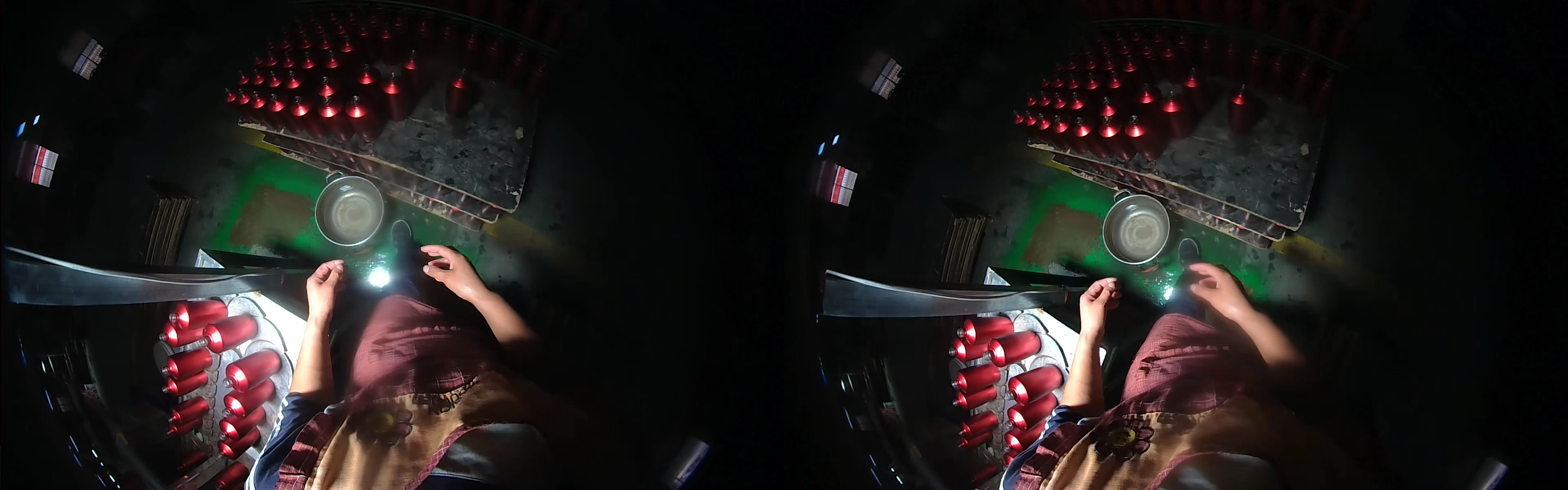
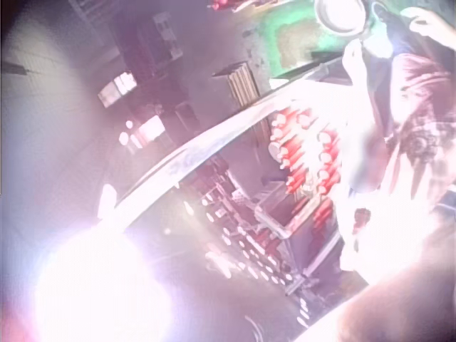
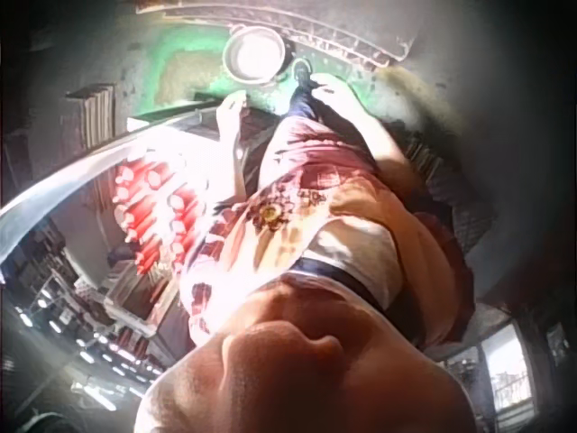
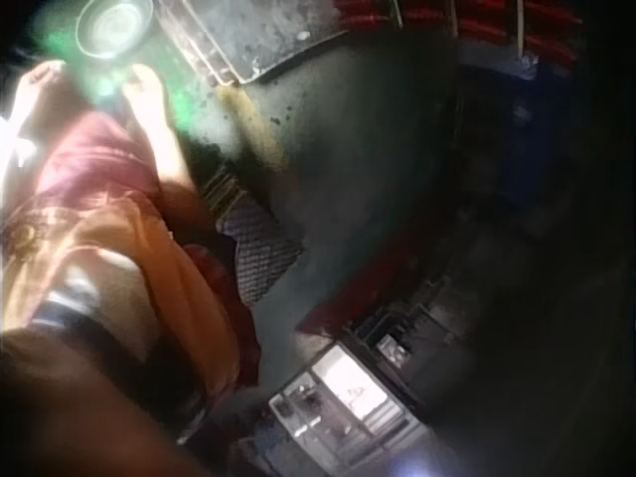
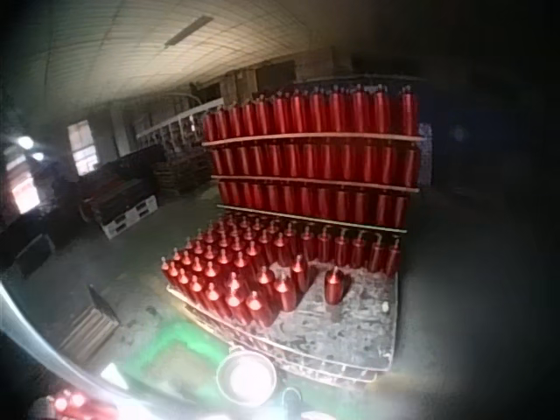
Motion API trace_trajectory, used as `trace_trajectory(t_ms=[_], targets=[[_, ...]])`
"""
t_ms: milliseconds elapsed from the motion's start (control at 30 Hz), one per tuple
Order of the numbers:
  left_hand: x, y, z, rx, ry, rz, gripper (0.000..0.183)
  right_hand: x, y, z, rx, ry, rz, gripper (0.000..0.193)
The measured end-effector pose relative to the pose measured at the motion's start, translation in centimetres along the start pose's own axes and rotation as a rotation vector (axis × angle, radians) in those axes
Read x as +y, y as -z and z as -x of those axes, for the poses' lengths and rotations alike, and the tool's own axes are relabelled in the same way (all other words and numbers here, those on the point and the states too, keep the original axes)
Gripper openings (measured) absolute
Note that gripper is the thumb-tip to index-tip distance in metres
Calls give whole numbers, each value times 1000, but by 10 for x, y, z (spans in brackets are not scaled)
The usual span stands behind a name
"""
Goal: The person repeatedly picks up red cylindrical cans from a rotating rack and places them onto a metal tray. The person handles the cans one at a time, moving them between the rack and the tray in a repetitive cycle.
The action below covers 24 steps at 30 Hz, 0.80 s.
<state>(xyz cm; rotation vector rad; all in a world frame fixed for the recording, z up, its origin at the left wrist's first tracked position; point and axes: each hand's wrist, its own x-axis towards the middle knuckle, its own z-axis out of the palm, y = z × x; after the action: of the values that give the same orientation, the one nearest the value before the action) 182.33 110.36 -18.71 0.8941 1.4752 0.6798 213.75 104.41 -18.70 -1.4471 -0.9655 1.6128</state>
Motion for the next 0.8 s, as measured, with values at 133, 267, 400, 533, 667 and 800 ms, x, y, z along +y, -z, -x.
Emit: trace_trajectory(t_ms=[133, 267, 400, 533, 667, 800], targets=[[51, -13, -152, 143, -78, 52, 23, -8, 48, -103, 119, -77, -22, 40], [115, -38, -300, 209, -167, 43, 23, -34, 77, -208, 163, -12, 63, 39], [156, -61, -399, 248, -251, 0, 22, -65, 91, -296, 59, 24, 1, 39], [161, -66, -421, 423, -463, -107, 21, -96, 82, -359, 109, 263, 244, 39], [152, -46, -402, 554, -398, -236, 31, -125, 62, -393, -98, 222, 193, 38], [156, -22, -409, 538, -342, -479, 50, -151, 38, -477, -245, 462, 368, 44]])
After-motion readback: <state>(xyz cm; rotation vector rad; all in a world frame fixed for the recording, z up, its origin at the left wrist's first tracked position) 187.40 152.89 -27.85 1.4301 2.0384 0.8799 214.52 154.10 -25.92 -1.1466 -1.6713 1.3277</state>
